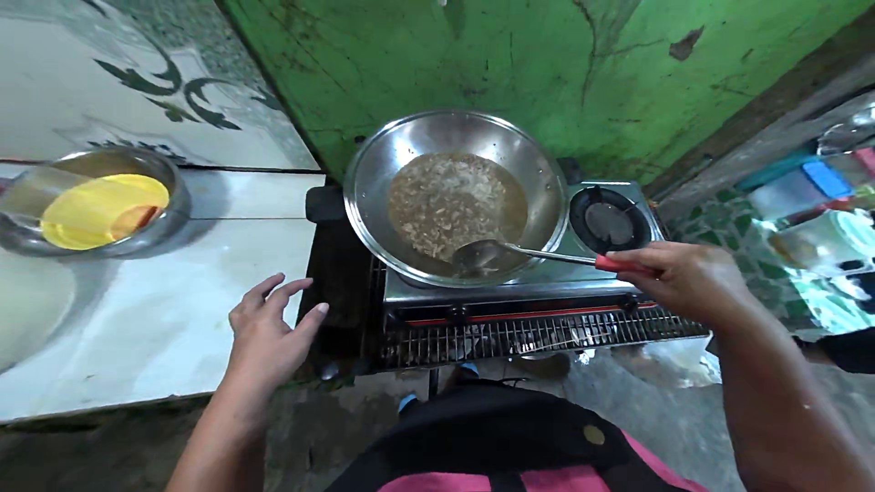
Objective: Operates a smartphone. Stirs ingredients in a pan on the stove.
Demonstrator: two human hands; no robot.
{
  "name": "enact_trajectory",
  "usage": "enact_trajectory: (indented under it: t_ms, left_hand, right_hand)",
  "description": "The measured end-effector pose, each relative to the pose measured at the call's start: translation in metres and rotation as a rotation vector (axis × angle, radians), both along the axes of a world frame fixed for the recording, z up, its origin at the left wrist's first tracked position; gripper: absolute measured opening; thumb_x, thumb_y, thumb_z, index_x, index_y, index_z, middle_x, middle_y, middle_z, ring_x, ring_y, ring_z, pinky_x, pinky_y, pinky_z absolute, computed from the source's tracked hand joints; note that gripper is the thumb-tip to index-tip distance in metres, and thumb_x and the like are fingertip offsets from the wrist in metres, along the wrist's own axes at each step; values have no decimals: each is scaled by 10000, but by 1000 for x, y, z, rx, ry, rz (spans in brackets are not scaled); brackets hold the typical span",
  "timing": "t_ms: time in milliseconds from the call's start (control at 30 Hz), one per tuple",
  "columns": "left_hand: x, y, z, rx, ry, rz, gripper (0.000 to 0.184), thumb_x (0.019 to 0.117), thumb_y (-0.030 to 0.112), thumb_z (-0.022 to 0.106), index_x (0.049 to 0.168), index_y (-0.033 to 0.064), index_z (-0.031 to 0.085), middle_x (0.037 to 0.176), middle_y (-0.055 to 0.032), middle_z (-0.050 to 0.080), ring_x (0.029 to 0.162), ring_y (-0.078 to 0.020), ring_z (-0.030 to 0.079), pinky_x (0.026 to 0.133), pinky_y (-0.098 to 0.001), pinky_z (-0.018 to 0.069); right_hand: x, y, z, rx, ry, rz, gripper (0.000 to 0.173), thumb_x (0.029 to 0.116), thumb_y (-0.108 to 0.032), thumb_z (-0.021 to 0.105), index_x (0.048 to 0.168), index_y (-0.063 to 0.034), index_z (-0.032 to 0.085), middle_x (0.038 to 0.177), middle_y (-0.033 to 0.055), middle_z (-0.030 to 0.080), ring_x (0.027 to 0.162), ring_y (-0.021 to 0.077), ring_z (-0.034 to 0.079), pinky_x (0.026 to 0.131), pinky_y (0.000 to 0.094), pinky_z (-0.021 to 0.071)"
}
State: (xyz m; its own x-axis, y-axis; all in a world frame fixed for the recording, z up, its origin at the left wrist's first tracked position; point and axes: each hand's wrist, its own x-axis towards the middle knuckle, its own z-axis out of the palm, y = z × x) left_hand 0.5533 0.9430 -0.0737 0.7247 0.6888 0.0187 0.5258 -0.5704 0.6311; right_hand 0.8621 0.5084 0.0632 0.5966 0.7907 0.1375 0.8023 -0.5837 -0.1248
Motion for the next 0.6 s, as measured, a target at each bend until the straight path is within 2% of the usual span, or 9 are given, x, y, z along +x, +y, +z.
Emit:
enact_trajectory:
  t_ms: [100,200,400,500,600]
  left_hand:
    - [-6,0,-1,10,-1,8,504,924,409,652,1315,90,647,1577,-238,375,1422,-510,336,1103,-681,304]
    - [-15,0,1,8,-3,34,506,919,408,652,1316,93,649,1579,-233,375,1419,-504,348,1094,-682,317]
    - [-39,-2,-2,-4,6,96,513,912,424,646,1313,103,652,1583,-229,372,1416,-495,354,1093,-676,320]
    - [-50,-6,-3,-18,9,113,529,910,438,638,1315,98,652,1580,-239,372,1418,-501,349,1097,-679,316]
    - [-61,-7,-8,-25,-1,138,541,899,434,638,1315,90,653,1580,-252,367,1423,-510,337,1104,-679,301]
  right_hand:
    - [7,15,-18,-31,-93,-29,225,922,-189,778,1145,-215,793,927,112,742,768,340,718,614,603,547]
    - [22,34,-31,-62,-81,-99,229,945,-186,751,1171,-203,782,1016,139,753,857,393,723,667,645,543]
    - [56,80,-49,-35,-112,-81,241,996,-237,667,1215,-200,761,1071,182,746,948,440,718,725,673,542]
    - [72,104,-46,-62,-132,-98,259,1014,-250,636,1241,-184,743,1102,210,729,976,467,705,740,693,531]
    - [86,122,-22,-48,-128,-132,283,1025,-270,618,1278,-215,731,1171,204,724,1037,472,695,801,709,515]
